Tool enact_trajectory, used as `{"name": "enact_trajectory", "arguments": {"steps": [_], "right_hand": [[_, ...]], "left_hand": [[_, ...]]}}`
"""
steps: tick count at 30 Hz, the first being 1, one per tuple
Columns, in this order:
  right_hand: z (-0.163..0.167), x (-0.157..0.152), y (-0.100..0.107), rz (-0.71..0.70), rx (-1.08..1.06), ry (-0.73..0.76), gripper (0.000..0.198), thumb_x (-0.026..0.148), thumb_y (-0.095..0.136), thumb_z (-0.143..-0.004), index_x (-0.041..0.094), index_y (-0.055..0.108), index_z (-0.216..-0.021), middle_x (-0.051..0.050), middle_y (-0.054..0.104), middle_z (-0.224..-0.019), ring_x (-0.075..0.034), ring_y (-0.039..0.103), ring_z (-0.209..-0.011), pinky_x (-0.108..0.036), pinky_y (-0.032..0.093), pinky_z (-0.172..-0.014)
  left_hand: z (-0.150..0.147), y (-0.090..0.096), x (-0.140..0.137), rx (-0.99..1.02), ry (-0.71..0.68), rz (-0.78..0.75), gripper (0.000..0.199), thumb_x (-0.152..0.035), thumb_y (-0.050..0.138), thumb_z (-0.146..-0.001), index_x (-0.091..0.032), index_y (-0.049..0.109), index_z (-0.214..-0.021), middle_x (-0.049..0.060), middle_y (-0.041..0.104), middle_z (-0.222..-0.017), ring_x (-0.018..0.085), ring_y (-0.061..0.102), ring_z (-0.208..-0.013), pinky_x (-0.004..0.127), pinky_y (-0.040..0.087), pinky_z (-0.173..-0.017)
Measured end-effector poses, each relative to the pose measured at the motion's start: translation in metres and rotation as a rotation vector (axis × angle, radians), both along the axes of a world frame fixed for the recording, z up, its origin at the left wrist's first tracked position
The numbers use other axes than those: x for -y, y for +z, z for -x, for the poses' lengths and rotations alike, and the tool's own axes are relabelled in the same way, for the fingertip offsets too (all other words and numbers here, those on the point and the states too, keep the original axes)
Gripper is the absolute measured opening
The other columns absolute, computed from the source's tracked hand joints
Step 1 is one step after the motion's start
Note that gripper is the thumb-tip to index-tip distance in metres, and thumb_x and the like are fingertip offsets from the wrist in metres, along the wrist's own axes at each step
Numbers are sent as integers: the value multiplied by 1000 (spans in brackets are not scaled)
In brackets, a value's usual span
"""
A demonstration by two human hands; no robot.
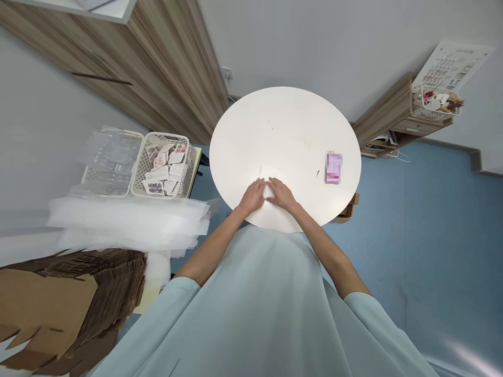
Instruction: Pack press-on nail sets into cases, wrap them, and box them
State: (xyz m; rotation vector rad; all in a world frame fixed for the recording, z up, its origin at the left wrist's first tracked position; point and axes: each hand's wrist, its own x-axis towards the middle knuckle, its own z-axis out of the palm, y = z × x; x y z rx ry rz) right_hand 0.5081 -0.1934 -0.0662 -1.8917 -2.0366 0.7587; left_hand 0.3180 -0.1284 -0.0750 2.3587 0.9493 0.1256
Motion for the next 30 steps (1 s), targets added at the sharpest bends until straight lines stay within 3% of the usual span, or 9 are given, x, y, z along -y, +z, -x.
{"name": "enact_trajectory", "arguments": {"steps": [8,13,17,21,24,26,30], "right_hand": [[4,43,-9,-25,41,7,70,36,63,-103,18,38,-165,-17,44,-168,-32,41,-156,-49,45,-122],[10,76,-5,-14,43,89,65,40,59,-106,17,42,-164,-16,40,-170,-31,38,-158,-49,40,-126],[9,95,10,70,-19,135,63,44,63,-105,21,48,-161,-13,41,-170,-30,41,-157,-49,39,-126],[8,95,22,92,-100,54,54,45,66,-103,28,58,-153,-10,53,-163,-29,53,-148,-47,45,-120],[8,83,25,130,-116,-74,41,46,59,-107,29,66,-144,-7,67,-148,-27,64,-134,-42,51,-112],[10,72,26,169,-123,-172,39,49,52,-110,27,69,-137,-6,74,-137,-25,71,-119,-39,54,-102],[11,48,24,172,-139,-289,42,53,46,-111,23,68,-131,-7,76,-126,-23,72,-100,-34,54,-87]], "left_hand": [[18,-1,8,-66,-66,86,70,-36,46,-99,-9,36,-163,18,45,-167,28,39,-158,48,23,-134],[38,-2,43,-59,-151,84,87,-51,63,-94,-9,33,-164,22,37,-171,32,34,-161,49,20,-135],[52,3,71,-23,-93,160,78,-46,65,-96,-13,40,-161,21,41,-169,31,38,-159,49,24,-134],[57,19,76,21,28,312,66,-52,63,-99,-22,51,-157,12,49,-166,30,46,-154,46,37,-128],[52,29,66,48,162,377,53,-55,58,-102,-25,63,-146,9,65,-151,32,61,-139,43,47,-117],[45,32,57,21,229,376,49,-58,52,-104,-23,73,-131,11,77,-128,33,70,-120,42,52,-104],[30,32,43,-92,315,315,49,-57,47,-106,-20,74,-89,12,74,-84,31,70,-85,38,50,-79]]}}
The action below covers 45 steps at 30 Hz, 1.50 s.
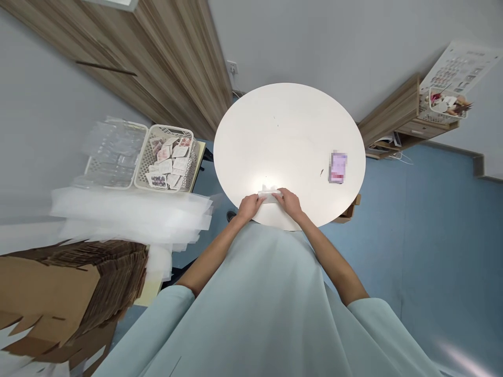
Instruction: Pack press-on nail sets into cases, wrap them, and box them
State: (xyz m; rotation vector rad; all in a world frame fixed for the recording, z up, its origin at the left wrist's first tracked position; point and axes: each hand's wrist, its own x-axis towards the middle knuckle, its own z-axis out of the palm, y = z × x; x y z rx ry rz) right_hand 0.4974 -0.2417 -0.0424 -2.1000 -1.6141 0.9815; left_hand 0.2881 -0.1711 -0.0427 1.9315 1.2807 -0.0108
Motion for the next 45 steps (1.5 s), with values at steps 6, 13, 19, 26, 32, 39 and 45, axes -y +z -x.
{"name": "enact_trajectory", "arguments": {"steps": [6,13,19,26,32,39,45], "right_hand": [[-1,-28,-8,67,90,-63,38,44,59,-106,21,64,-136,-11,69,-130,-24,67,-103,-35,53,-85],[4,-37,-3,-125,169,182,39,16,58,-101,21,64,-140,-12,62,-142,-29,53,-131,-42,46,-108],[13,-20,1,-32,180,192,32,26,54,-107,22,72,-133,-14,68,-126,-30,57,-120,-44,46,-105],[34,1,-3,57,1,138,39,32,62,-105,20,67,-141,-11,71,-125,-25,63,-119,-36,49,-103],[86,-28,0,86,14,240,41,36,62,-104,18,68,-140,-14,71,-128,-29,62,-123,-38,49,-103],[122,-42,2,96,49,310,40,36,58,-105,16,64,-139,-19,66,-128,-34,58,-122,-43,49,-103],[129,-30,1,84,91,300,48,28,53,-105,18,52,-152,-19,61,-136,-34,56,-127,-45,51,-102]], "left_hand": [[-11,-7,-8,-39,79,-46,34,-36,49,-105,-23,63,-78,9,70,-78,27,65,-81,36,44,-75],[-5,-14,-1,-20,281,-35,16,-37,58,-102,-23,64,-102,10,75,-106,28,69,-101,36,48,-86],[4,-22,8,21,437,44,30,-41,67,-98,-21,57,-117,11,74,-117,27,71,-109,38,50,-94],[4,-22,2,94,395,77,43,-24,75,-88,-20,59,-127,13,66,-131,23,72,-97,38,56,-92],[48,-19,-11,58,450,11,44,-15,67,-87,-21,63,-131,13,64,-131,25,71,-106,42,56,-102],[71,-14,-20,-24,487,-21,43,-16,67,-89,-23,65,-131,12,66,-129,26,70,-107,41,55,-104],[69,-16,-27,-68,429,-20,34,-14,68,-88,-22,61,-120,11,65,-126,26,68,-112,40,53,-104]]}}
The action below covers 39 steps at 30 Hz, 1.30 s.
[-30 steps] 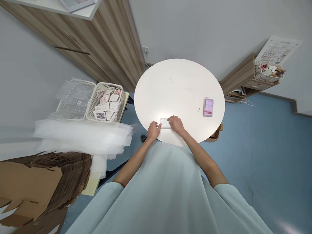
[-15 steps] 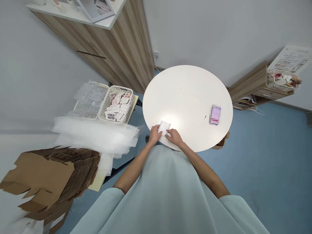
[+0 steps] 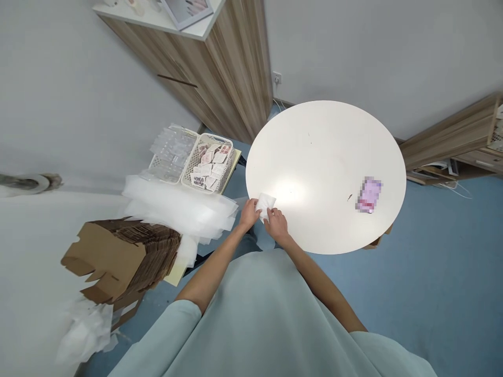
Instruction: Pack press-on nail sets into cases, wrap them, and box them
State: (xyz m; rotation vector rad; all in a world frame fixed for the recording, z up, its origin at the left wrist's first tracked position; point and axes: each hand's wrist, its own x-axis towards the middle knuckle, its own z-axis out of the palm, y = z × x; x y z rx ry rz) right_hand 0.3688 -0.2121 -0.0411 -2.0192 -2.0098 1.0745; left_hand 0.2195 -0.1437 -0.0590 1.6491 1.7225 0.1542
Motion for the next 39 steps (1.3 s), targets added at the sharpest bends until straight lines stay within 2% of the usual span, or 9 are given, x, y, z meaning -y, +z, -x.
{"name": "enact_trajectory", "arguments": {"steps": [5,10,15,19,23,28,31,35,39], "right_hand": [[9,4,1,-14,24,-64,49,27,53,-104,19,52,-152,-18,62,-134,-33,57,-124,-45,53,-99],[18,4,10,2,74,-159,45,31,55,-104,21,56,-148,-17,61,-132,-31,59,-120,-39,55,-91],[30,-3,29,15,222,-216,40,32,57,-103,15,62,-138,-18,61,-132,-31,58,-123,-37,52,-95],[55,-2,45,-143,279,-265,42,30,52,-105,12,59,-142,-19,60,-135,-31,58,-123,-37,50,-96],[104,8,59,-278,181,-242,42,35,49,-106,14,62,-140,-18,63,-131,-31,61,-121,-38,52,-93],[189,29,75,-359,-11,-63,39,39,51,-106,17,67,-133,-16,67,-126,-31,64,-117,-42,53,-98],[239,40,85,-372,-74,46,36,37,52,-105,17,70,-129,-15,69,-124,-31,64,-118,-43,53,-102],[293,45,100,-347,-118,186,33,33,54,-105,18,70,-130,-13,70,-125,-30,65,-118,-43,53,-103],[329,43,113,-309,-123,316,31,31,54,-106,20,70,-130,-13,69,-126,-29,66,-118,-42,55,-101]], "left_hand": [[-2,-2,-4,-47,-22,7,34,-14,68,-87,-24,58,-118,11,64,-126,27,64,-117,40,51,-104],[2,2,7,15,-89,-48,40,-16,62,-93,-20,58,-133,16,61,-135,31,61,-127,43,48,-110],[39,18,27,175,-202,-77,46,-27,61,-99,-16,56,-143,17,61,-142,33,60,-132,45,49,-113],[110,44,54,307,-135,-156,43,-31,56,-102,-19,59,-143,14,63,-144,28,66,-126,44,52,-112],[213,72,92,376,6,-262,42,-34,57,-101,-22,61,-141,10,66,-141,24,70,-115,40,59,-103],[349,93,144,164,182,-435,41,-37,58,-101,-21,64,-138,11,68,-137,28,65,-126,46,52,-113],[413,93,172,-6,272,-400,44,-42,60,-99,-20,65,-137,14,68,-137,33,63,-130,48,51,-112],[457,82,195,-136,291,-272,41,-40,63,-95,-18,70,-128,16,70,-131,36,64,-127,49,52,-110],[464,77,199,-105,303,-237,37,-35,61,-95,-18,73,-126,15,71,-128,34,66,-122,46,53,-108]]}}
